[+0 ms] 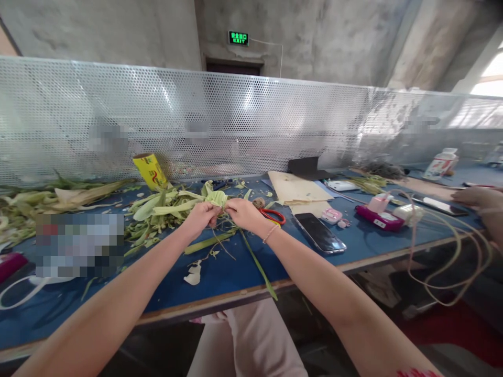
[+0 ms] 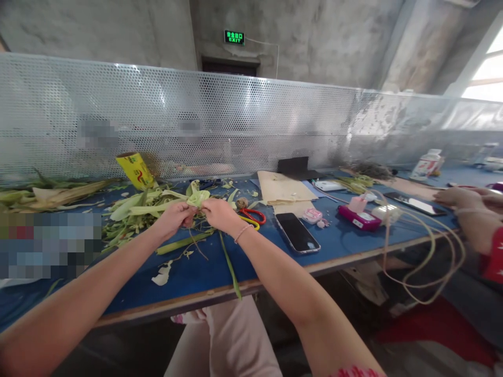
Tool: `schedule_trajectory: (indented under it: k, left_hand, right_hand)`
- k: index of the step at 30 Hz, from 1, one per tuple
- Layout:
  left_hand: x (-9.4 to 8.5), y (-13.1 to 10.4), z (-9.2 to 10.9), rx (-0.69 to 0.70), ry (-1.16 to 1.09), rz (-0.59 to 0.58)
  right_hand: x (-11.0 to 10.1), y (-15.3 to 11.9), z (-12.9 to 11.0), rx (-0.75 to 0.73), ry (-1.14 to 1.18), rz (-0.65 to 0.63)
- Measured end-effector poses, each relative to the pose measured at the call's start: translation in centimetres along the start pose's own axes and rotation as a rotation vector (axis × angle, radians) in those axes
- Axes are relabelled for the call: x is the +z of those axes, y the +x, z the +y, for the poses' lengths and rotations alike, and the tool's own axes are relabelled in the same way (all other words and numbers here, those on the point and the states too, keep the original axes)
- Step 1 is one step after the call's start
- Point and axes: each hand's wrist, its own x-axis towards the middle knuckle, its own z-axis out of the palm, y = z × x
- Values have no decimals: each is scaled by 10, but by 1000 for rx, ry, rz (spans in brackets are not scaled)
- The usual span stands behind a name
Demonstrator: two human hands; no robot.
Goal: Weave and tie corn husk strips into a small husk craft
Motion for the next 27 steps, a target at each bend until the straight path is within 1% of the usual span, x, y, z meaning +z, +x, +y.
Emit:
schedule_trajectory:
  k: [3,7,9,11,12,15,16,17,18,19,20,21,23,27]
  left_hand:
    - [-2,-2,4,-10,-102,-60]
    - [-7,-2,5,5,-161,-183]
    - [-9,-2,4,9,-162,-184]
    - [-11,-2,4,18,-133,-148]
    - [-11,-2,4,23,-111,-124]
    - [-11,-1,4,23,-45,-86]
    - [-11,-1,4,20,-24,-87]
    - [-11,-1,4,17,1,-88]
    - [-11,0,3,21,31,-83]
    - [-11,0,3,32,61,-69]
    - [-11,0,2,50,87,-51]
    - [-11,0,1,71,106,-33]
    - [-10,0,0,101,129,-13]
    - [-3,0,-4,87,95,-13]
  right_hand:
    - [-7,1,0,71,187,-42]
    - [-13,-1,2,196,536,-160]
    - [-13,-2,4,221,593,-191]
    - [-13,-3,8,218,512,-161]
    - [-14,-4,11,208,438,-104]
    - [-17,-6,18,118,214,184]
    - [-18,-7,19,44,143,215]
    - [-18,-7,20,-50,70,189]
    - [-18,-7,19,-138,3,135]
    - [-17,-7,17,-208,-51,67]
    - [-15,-7,15,-246,-93,13]
    - [-13,-6,13,-253,-122,-15]
    - [-8,-6,8,-214,-163,-14]
    - [-4,-6,0,-114,-216,3]
